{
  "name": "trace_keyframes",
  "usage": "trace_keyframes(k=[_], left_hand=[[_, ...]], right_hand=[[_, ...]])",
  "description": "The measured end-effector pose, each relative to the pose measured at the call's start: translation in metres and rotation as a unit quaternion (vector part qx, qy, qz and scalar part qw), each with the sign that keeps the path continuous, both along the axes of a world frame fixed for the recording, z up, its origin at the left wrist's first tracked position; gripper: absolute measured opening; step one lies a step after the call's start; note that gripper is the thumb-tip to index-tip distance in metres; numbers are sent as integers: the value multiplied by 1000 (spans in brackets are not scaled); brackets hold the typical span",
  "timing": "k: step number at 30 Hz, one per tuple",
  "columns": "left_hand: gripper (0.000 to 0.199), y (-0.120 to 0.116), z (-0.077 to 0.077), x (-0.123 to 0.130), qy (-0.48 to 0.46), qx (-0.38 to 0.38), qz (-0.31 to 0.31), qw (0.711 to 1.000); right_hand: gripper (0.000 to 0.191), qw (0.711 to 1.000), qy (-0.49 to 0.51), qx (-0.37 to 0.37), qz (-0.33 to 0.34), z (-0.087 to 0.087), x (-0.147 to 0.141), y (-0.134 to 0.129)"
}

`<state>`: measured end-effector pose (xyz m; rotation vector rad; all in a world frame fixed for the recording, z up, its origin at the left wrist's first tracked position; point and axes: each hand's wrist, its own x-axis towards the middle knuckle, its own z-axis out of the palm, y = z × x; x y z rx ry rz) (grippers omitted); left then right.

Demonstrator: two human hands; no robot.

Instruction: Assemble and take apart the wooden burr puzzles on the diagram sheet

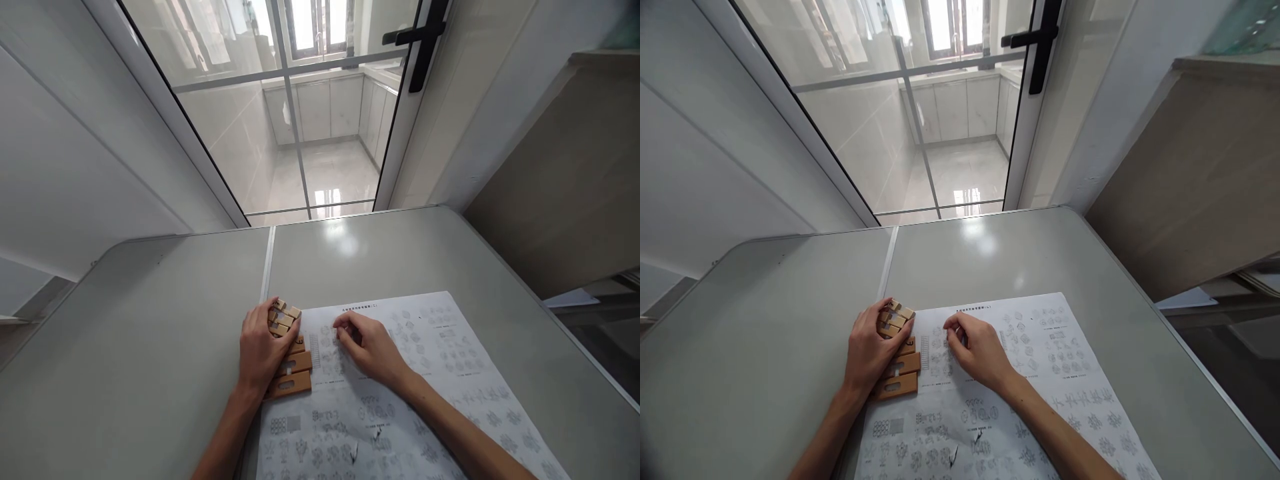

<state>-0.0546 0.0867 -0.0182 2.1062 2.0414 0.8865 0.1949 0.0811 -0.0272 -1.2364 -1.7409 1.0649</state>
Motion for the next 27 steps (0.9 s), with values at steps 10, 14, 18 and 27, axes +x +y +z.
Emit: trace_keyframes(k=[10, 14, 18, 27], left_hand=[[58, -2, -3, 0, -22, -16, -7, 1000], [57, -3, -4, 0, -25, -14, -9, 1000], [57, -4, -3, 1, -28, 4, -19, 999], [56, -18, 9, 24, -82, 41, -156, 984]], right_hand=[[13, 1000, -1, -5, 1, 0, 1, 0], [13, 1000, -3, 2, 2, 0, 1, 0], [13, 1000, -5, 8, 1, 1, 1, 0], [15, 994, 94, -39, -29, -2, 2, 0]])
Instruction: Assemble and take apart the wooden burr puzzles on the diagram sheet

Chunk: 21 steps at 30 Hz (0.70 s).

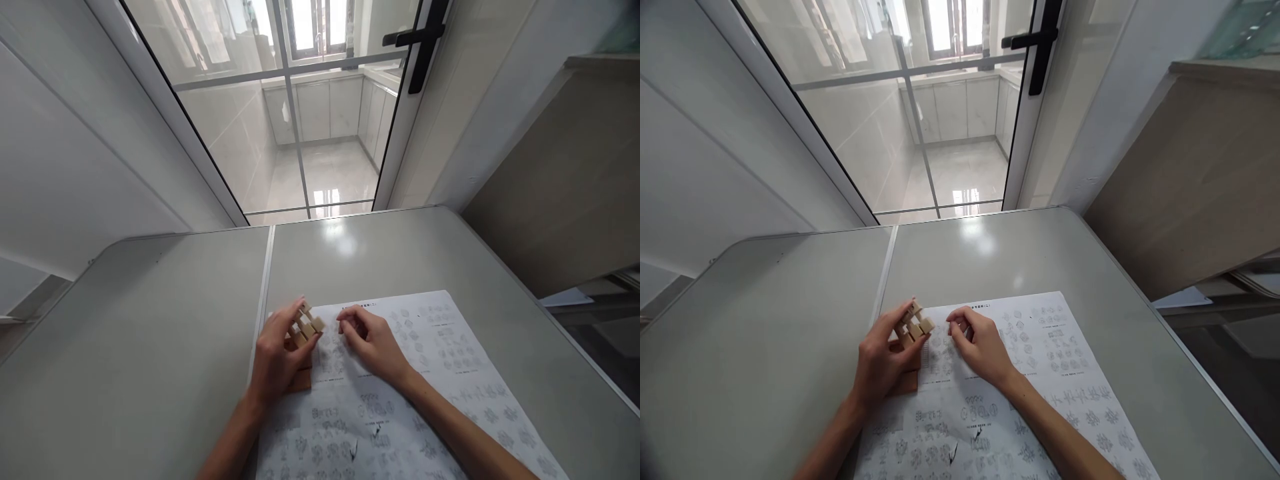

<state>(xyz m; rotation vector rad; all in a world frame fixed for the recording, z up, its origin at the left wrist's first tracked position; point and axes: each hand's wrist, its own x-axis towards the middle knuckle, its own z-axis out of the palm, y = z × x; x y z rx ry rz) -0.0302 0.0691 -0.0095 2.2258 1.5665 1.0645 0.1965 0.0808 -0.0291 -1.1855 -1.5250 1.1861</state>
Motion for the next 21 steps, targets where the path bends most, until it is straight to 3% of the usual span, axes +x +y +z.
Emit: trace_keyframes(k=[6, 10, 16, 21], left_hand=[[63, -25, 4, 38, 44, 34, -188, 981], [62, -35, -4, 51, 62, 9, -234, 970], [73, -36, -9, 52, 64, -40, -243, 967], [89, -35, -2, 52, 83, -59, -179, 979]], right_hand=[[22, 973, 205, -85, -57, -5, 10, 8], [25, 961, 243, -112, -63, -9, 16, 12], [27, 968, 222, -112, -43, -7, 16, 12], [23, 976, 194, -98, -12, -2, 16, 9]])
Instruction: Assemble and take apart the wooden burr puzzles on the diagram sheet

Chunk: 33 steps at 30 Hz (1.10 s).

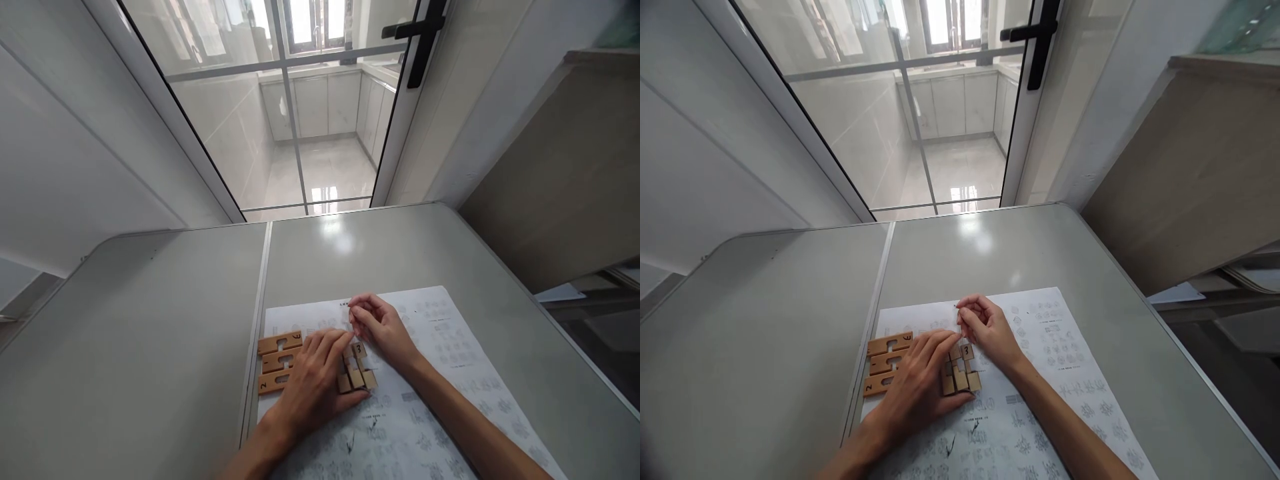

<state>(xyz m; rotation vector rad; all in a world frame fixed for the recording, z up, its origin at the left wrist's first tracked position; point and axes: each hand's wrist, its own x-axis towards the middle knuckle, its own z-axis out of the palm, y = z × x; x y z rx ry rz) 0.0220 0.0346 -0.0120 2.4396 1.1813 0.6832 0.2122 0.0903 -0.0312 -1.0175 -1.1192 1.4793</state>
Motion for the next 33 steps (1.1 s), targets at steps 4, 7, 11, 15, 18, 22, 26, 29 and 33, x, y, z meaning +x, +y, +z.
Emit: trace_keyframes(k=[4, 7, 11, 15, 18, 22, 26, 29, 33], left_hand=[[86, 1, 0, -1, 27, 9, 49, 998], [77, 2, -1, -2, 34, 15, 42, 998], [74, 3, -2, -3, 26, 15, 41, 999], [76, 4, -2, -4, 15, 6, 45, 999], [81, 5, -3, -5, 10, 0, 48, 999], [89, 6, -6, -6, 2, -10, 51, 999], [83, 7, -5, -9, -46, -26, 59, 997], [79, 8, 1, -10, -129, -59, 71, 987], [74, 8, 9, -12, -225, -131, 79, 962]], right_hand=[[15, 987, -140, 82, 2, 0, 5, -6], [14, 953, -262, 151, 28, 2, 11, -9], [17, 936, -307, 161, 64, 7, 20, -6], [22, 940, -288, 119, 137, 13, 36, 2], [28, 938, -269, 51, 211, 16, 51, 7], [38, 917, -239, -8, 320, 17, 61, 8], [27, 914, -261, -6, 309, 18, 57, 6], [30, 927, -248, 11, 282, 16, 54, 6], [37, 953, -174, 16, 246, 11, 55, 9]])
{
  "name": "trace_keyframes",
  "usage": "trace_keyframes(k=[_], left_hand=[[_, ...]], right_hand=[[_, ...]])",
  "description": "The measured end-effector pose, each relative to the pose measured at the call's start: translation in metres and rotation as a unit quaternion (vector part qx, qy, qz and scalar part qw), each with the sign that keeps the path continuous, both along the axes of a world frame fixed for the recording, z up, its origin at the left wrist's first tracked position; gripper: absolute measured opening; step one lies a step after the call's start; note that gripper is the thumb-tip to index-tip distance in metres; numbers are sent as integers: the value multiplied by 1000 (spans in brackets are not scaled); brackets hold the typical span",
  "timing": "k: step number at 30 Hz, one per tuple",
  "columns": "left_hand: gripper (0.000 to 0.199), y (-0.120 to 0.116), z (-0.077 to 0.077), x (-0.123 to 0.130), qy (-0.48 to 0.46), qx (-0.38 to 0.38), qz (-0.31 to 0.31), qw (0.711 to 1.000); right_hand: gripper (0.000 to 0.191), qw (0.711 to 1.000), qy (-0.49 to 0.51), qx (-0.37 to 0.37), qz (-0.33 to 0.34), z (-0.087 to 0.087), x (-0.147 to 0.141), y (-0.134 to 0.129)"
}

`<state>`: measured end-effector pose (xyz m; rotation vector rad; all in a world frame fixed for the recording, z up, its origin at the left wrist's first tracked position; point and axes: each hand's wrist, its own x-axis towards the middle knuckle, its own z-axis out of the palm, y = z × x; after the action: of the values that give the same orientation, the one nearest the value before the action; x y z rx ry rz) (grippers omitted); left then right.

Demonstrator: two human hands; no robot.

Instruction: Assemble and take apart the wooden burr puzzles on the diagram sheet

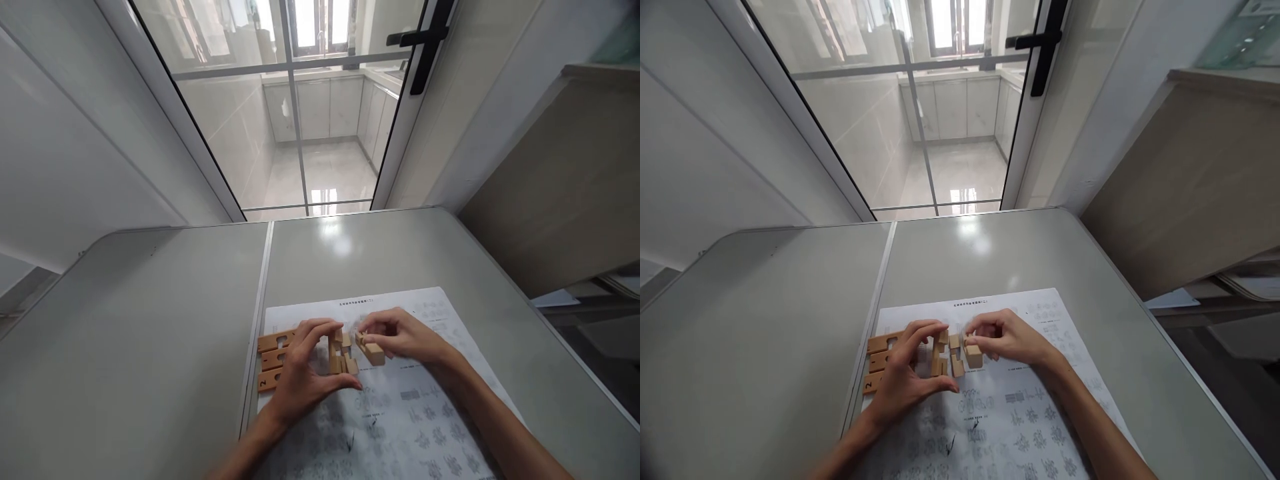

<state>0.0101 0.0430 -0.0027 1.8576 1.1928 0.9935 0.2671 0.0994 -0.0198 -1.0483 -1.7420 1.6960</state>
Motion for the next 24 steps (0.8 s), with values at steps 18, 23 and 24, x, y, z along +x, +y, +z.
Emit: trace_keyframes(k=[18, 23, 24], left_hand=[[88, 1, 11, 6, -294, -395, -32, 870], [87, -1, 7, 8, -277, -389, -22, 878], [86, -1, 6, 8, -277, -385, -19, 880]], right_hand=[[37, 981, 157, -71, -87, -3, -16, -5], [32, 977, 188, -68, -72, -8, -28, -11], [32, 977, 189, -69, -67, -7, -31, -13]])
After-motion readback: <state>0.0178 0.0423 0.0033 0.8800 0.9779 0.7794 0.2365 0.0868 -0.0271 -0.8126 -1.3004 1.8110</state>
